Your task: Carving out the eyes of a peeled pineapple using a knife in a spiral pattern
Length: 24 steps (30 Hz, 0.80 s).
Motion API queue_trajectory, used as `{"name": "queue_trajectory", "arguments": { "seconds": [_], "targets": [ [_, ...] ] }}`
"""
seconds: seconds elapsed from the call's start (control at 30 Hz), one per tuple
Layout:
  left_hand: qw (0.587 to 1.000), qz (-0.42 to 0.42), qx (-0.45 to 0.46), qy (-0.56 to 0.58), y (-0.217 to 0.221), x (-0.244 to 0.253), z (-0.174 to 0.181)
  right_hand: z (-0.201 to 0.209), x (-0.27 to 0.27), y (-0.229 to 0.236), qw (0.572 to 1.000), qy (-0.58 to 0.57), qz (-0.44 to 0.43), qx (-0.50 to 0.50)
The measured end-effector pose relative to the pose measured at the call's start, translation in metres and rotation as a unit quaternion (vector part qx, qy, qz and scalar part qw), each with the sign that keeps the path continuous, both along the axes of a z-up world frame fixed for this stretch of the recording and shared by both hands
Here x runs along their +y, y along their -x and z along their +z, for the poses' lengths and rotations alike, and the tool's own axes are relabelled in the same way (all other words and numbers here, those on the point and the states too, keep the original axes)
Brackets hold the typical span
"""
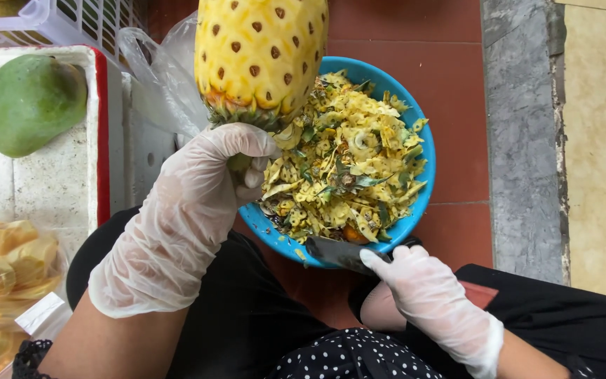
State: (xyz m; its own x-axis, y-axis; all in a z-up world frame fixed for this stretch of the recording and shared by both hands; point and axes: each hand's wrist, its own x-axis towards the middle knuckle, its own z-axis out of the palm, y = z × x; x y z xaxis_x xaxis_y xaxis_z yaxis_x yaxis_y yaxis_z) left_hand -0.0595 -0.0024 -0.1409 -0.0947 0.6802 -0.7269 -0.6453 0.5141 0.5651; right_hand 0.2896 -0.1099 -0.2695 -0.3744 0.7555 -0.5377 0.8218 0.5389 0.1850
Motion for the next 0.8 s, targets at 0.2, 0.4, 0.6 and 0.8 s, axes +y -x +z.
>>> {"name": "queue_trajectory", "arguments": {
  "seconds": [0.2,0.4,0.6,0.8],
  "targets": [
    [0.999,-0.021,0.035,-0.009,0.004,-0.003,0.000,0.030,0.009,0.008,0.999,-0.009,0.037,0.001],
    [0.999,-0.025,0.047,-0.002,0.002,-0.002,0.000,-0.010,0.005,-0.013,0.983,-0.119,0.135,0.044],
    [0.999,-0.012,0.039,0.023,0.000,-0.002,0.003,0.017,0.017,-0.007,0.975,-0.171,0.129,0.056],
    [1.000,-0.025,0.019,-0.002,0.003,0.004,-0.016,0.058,0.071,-0.052,0.977,-0.207,-0.045,0.016]
  ]
}}
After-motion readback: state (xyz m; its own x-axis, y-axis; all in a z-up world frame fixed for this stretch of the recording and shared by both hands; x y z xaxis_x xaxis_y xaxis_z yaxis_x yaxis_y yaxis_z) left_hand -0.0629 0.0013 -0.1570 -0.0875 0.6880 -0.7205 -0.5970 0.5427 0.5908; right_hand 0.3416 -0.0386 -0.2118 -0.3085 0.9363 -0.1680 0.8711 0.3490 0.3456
